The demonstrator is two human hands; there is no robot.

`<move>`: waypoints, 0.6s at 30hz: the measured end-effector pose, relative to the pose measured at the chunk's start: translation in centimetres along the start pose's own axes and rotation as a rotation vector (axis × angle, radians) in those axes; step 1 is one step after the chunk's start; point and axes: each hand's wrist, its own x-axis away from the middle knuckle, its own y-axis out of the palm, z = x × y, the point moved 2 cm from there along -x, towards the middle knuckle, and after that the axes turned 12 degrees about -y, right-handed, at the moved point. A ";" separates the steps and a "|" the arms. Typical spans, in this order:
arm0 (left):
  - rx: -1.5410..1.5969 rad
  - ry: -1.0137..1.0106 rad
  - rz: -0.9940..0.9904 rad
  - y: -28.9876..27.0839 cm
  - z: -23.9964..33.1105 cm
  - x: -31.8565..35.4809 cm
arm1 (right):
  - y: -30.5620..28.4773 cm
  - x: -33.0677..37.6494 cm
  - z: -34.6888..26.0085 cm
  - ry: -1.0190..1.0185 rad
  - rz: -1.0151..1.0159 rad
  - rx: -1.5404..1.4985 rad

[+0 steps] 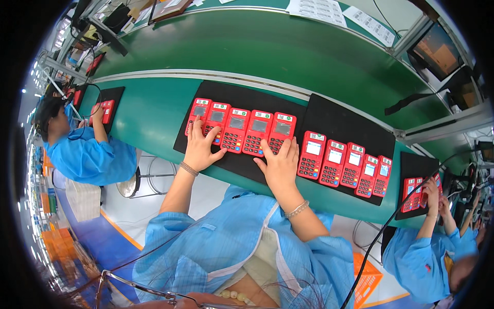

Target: The person tests handheld terminals by flipping them over on a mat and pressing buttons on their keypads by hand.

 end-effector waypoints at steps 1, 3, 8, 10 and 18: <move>-0.002 -0.025 0.025 -0.4 -0.2 0.2 | -0.2 -0.2 -0.2 -0.034 0.007 0.002; 0.010 -0.018 -0.009 -1.2 -0.3 0.3 | -0.3 -0.3 -0.5 -0.034 0.042 -0.072; 0.050 -0.011 -0.044 -0.5 -0.2 0.5 | -0.3 0.3 -0.6 -0.013 -0.002 -0.041; 0.085 0.029 0.018 0.5 -0.4 0.9 | -0.3 0.6 -0.5 -0.016 -0.037 -0.032; 0.084 -0.020 0.013 0.8 0.4 1.1 | -0.5 0.7 -0.3 -0.060 -0.014 0.046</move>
